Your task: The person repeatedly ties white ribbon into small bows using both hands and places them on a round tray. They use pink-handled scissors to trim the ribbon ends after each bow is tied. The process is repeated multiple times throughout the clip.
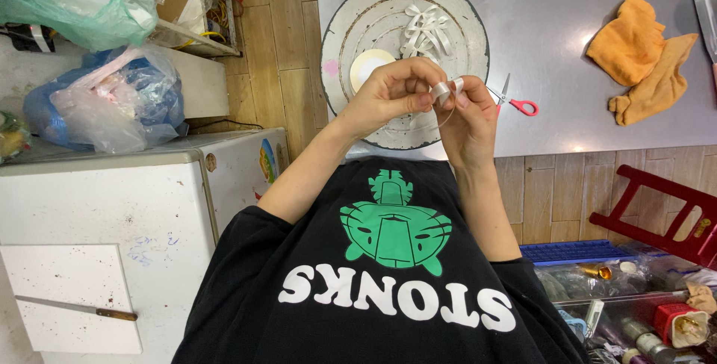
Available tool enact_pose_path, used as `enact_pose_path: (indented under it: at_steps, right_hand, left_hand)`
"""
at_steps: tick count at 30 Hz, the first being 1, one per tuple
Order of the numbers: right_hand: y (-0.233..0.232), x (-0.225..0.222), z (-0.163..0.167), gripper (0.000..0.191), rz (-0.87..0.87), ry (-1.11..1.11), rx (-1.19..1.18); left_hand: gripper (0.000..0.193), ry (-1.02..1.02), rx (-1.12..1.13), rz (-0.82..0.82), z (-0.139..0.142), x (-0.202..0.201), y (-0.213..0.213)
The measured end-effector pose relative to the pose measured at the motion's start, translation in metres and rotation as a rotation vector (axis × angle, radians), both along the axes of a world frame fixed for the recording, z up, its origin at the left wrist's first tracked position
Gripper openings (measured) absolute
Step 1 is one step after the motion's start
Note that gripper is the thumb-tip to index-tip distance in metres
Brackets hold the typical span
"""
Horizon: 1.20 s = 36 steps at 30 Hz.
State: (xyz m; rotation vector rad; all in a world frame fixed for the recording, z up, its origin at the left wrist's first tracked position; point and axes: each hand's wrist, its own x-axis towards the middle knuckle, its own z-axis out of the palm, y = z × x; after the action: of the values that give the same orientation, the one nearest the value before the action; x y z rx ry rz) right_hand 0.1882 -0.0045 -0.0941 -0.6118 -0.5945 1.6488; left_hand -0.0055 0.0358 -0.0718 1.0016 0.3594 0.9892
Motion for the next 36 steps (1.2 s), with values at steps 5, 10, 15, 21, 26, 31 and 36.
enact_pose_path:
  at_steps: [5, 10, 15, 21, 26, 31, 36]
  right_hand:
    - [0.000, 0.001, -0.004, 0.009, -0.003, -0.014, 0.023]
    - [-0.001, 0.005, -0.008, 0.008, 0.039, -0.006, 0.042]
    - [-0.001, 0.005, -0.009, 0.007, 0.049, 0.005, 0.053]
    - [0.001, 0.001, -0.003, 0.014, 0.044, -0.035, 0.114]
    - [0.003, 0.008, 0.002, 0.023, 0.107, -0.153, 0.115]
    - [0.005, 0.012, -0.001, 0.018, 0.207, -0.094, -0.006]
    - [0.001, 0.010, -0.002, 0.009, 0.173, -0.108, -0.097]
  left_hand:
    - [0.015, -0.032, -0.008, -0.050, 0.002, 0.001, -0.001]
    - [0.022, -0.035, -0.064, -0.057, 0.000, -0.003, -0.002]
    - [0.023, -0.099, 0.003, -0.033, 0.003, -0.004, -0.001]
    - [0.020, -0.029, -0.008, -0.076, 0.014, -0.002, -0.001]
    - [0.016, 0.199, 0.127, -0.050, 0.023, -0.011, -0.001]
    - [0.016, 0.337, 0.245, -0.025, 0.032, -0.017, 0.002]
    - [0.017, 0.355, 0.279, -0.022, 0.040, -0.016, 0.000]
